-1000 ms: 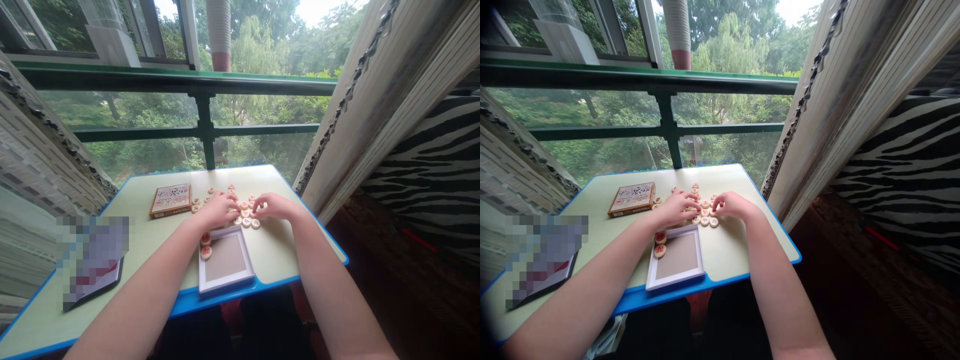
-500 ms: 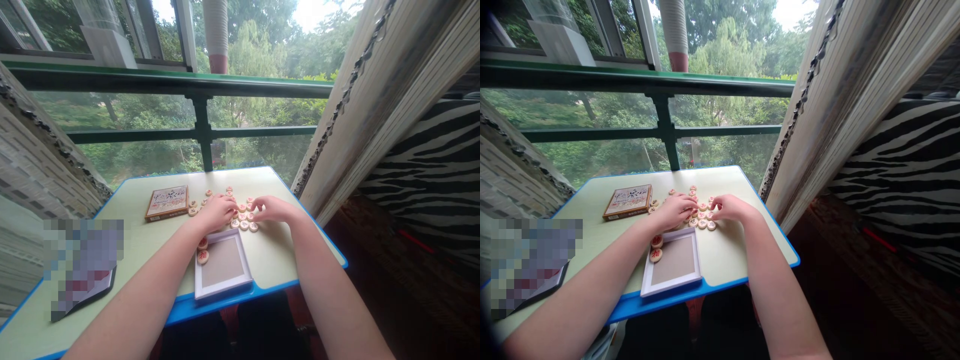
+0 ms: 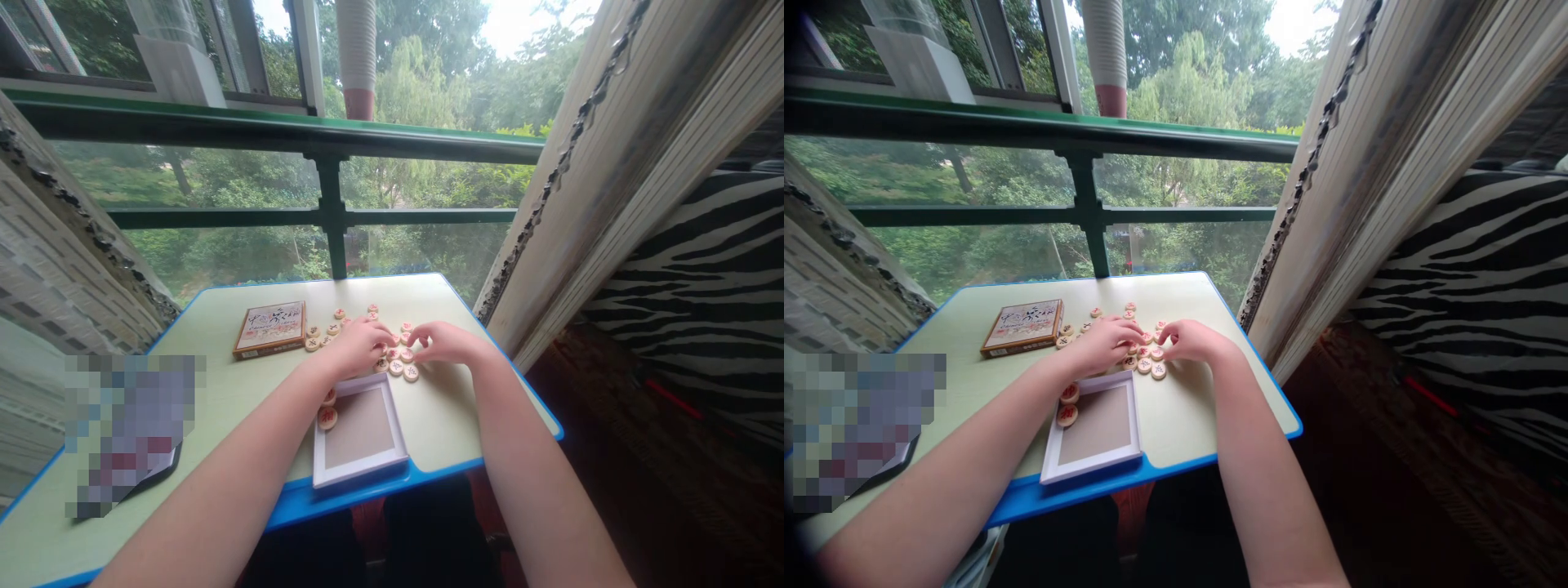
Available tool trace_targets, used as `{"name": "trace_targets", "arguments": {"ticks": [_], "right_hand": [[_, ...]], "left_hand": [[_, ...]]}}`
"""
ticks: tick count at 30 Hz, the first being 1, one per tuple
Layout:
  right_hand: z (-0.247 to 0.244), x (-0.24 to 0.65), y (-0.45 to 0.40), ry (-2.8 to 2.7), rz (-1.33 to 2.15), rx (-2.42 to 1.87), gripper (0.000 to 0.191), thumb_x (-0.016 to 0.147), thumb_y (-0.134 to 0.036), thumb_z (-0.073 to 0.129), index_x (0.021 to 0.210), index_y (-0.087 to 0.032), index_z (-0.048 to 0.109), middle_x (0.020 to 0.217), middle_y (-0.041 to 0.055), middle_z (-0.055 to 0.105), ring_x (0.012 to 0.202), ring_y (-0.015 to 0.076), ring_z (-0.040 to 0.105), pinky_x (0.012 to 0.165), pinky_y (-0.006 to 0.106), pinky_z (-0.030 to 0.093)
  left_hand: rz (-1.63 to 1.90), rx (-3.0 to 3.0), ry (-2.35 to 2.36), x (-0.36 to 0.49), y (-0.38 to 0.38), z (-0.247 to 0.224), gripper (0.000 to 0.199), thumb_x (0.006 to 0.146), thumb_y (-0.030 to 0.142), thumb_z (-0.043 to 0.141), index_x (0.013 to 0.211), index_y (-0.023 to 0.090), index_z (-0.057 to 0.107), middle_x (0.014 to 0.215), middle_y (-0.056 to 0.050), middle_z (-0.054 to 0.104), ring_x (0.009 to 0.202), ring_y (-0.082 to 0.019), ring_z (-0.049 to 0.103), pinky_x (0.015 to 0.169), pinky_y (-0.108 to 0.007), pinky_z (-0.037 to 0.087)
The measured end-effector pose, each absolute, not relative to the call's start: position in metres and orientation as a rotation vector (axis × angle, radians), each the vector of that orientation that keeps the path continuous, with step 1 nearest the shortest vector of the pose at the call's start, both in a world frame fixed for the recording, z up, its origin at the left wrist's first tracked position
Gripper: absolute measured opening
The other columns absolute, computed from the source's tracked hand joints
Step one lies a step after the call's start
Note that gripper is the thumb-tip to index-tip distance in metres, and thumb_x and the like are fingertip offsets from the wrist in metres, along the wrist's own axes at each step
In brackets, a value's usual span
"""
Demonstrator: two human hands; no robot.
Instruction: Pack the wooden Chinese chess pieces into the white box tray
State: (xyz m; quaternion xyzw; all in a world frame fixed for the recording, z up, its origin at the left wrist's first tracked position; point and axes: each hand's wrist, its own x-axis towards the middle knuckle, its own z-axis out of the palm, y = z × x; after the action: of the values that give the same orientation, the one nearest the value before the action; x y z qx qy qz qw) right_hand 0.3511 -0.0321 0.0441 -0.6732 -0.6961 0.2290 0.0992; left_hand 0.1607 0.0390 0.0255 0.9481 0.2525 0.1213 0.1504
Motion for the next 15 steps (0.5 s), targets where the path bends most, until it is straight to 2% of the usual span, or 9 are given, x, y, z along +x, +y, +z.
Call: {"name": "trace_targets", "arguments": {"ticks": [5, 11, 15], "right_hand": [[0.042, 0.353, -0.031, -2.058, 0.681, -2.027, 0.027, 0.062, -0.039, 0.066, 0.082, -0.021, 0.066, 0.068, -0.002, 0.056, 0.057, 0.0104, 0.046, 0.051, 0.021, 0.032], [0.045, 0.352, -0.032, -2.023, 0.698, -2.018, 0.034, 0.063, -0.03, 0.066, 0.096, -0.023, 0.066, 0.078, -0.0008, 0.058, 0.057, 0.0093, 0.046, 0.053, 0.02, 0.033], [0.046, 0.349, -0.032, -2.06, 0.72, -2.025, 0.028, 0.063, -0.033, 0.066, 0.09, -0.024, 0.067, 0.07, -0.0017, 0.057, 0.057, 0.0104, 0.047, 0.051, 0.021, 0.031]], "left_hand": [[0.341, 2.742, 0.736, 0.161, 0.038, 0.025, 0.033, 0.077, 0.016, 0.043, 0.094, 0.024, 0.07, 0.111, -0.002, 0.064, 0.105, -0.025, 0.05, 0.097, -0.041, 0.035], [0.381, 2.712, 0.826, 0.156, 0.043, 0.026, 0.036, 0.074, 0.012, 0.043, 0.094, 0.024, 0.07, 0.111, -0.001, 0.065, 0.104, -0.022, 0.052, 0.098, -0.037, 0.036], [0.378, 2.681, 0.961, 0.152, 0.048, 0.027, 0.039, 0.074, 0.009, 0.042, 0.098, 0.022, 0.069, 0.108, -0.004, 0.066, 0.102, -0.022, 0.055, 0.095, -0.036, 0.039]]}}
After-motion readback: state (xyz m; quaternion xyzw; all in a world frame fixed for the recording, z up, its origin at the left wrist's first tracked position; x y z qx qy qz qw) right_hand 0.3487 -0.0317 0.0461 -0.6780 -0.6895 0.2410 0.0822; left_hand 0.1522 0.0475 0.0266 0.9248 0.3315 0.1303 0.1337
